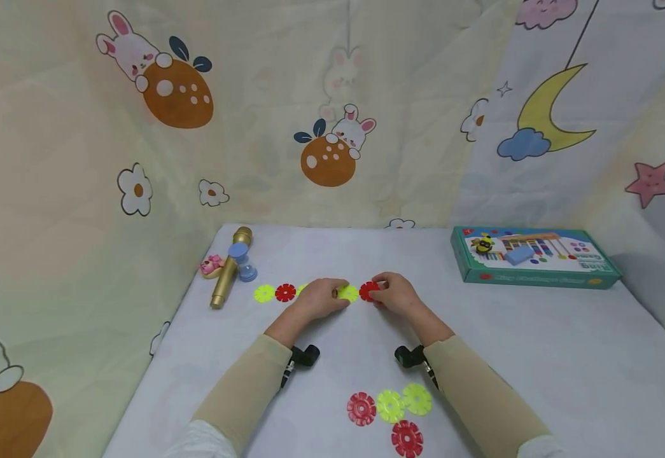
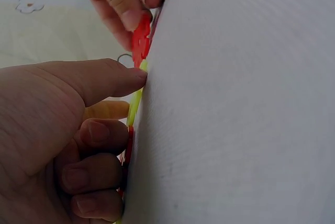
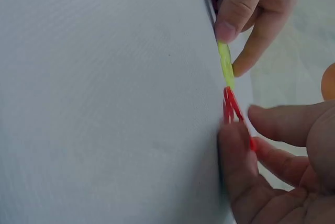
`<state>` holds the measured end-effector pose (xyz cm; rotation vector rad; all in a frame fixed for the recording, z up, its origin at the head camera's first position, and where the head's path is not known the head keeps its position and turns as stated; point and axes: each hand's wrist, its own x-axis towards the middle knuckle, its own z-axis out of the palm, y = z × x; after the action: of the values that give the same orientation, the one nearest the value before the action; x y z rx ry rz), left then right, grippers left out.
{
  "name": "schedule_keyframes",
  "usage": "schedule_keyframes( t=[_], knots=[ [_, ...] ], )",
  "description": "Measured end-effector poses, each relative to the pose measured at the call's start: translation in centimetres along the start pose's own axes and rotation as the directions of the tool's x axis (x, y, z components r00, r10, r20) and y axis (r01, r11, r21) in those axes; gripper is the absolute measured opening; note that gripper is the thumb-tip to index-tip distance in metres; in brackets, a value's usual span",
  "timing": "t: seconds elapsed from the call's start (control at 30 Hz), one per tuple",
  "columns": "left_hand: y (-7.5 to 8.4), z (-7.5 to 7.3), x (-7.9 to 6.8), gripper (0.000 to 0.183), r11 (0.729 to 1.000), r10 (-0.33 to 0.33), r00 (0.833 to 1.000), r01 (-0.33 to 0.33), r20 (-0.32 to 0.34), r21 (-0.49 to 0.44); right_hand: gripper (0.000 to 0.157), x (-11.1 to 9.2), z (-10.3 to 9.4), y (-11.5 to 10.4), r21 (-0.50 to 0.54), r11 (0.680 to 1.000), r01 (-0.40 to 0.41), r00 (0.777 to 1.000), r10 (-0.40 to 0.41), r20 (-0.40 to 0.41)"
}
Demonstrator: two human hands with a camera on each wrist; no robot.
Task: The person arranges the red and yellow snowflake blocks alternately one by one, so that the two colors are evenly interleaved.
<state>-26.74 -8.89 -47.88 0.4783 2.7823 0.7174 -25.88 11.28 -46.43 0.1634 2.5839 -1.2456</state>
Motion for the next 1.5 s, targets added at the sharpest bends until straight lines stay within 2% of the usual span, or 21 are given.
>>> schedule_keyframes(
  t=[0.1,0.17,0.37,0.57,0.77,0.93,1.07,1.23,1.3,1.4,1.5],
  knots=[
    [0.2,0.0,0.1,0.056,1.000,-0.002,1.000,0.002,-0.002,0.002,0.042,0.0,-0.1,0.5,-0.092,0.996,0.020,0.999,-0.022,-0.024],
    [0.2,0.0,0.1,0.056,1.000,-0.004,1.000,0.004,-0.002,0.009,0.042,0.0,-0.1,0.8,-0.117,0.992,0.038,0.999,-0.041,-0.025],
    [0.5,-0.2,0.2,0.056,1.000,-0.006,1.000,0.005,0.014,0.023,0.040,0.2,0.0,1.5,-0.115,0.992,0.053,0.998,-0.055,-0.019],
    [2.2,-0.1,1.3,0.054,0.999,0.049,0.998,-0.050,0.040,0.020,0.039,0.4,-0.2,1.8,-0.092,0.993,0.074,0.997,-0.076,-0.020],
    [3.6,0.8,2.1,0.055,0.999,0.039,0.996,-0.040,0.080,0.018,0.037,0.2,0.0,1.8,-0.086,0.992,0.093,0.995,-0.094,-0.016],
    [3.8,1.5,2.1,0.054,0.998,0.035,0.997,-0.038,0.064,0.041,0.040,-0.3,-0.4,2.0,-0.078,0.990,0.120,0.993,-0.121,0.000],
    [4.0,1.5,2.0,0.053,0.999,0.035,0.998,-0.037,0.057,0.040,0.047,-2.3,-1.6,2.6,-0.026,0.993,0.118,0.992,-0.116,0.055],
    [3.9,1.4,1.8,0.052,0.998,0.055,0.997,-0.057,0.051,0.035,0.041,-6.4,-3.2,4.7,-0.004,0.991,0.135,0.984,-0.134,0.116],
    [3.8,1.4,1.8,0.051,0.997,0.063,0.997,-0.064,0.046,0.029,0.038,-8.1,-3.8,5.7,0.003,0.984,0.179,0.972,-0.177,0.157],
    [3.7,1.3,1.8,0.051,0.997,0.067,0.997,-0.068,0.047,0.027,0.036,-10.4,-4.7,7.2,0.026,0.971,0.238,0.940,-0.237,0.245],
    [3.7,1.4,1.8,0.051,0.997,0.070,0.996,-0.071,0.050,0.022,0.035,-12.5,-5.2,8.5,0.033,0.966,0.257,0.913,-0.254,0.320]
  ],
)
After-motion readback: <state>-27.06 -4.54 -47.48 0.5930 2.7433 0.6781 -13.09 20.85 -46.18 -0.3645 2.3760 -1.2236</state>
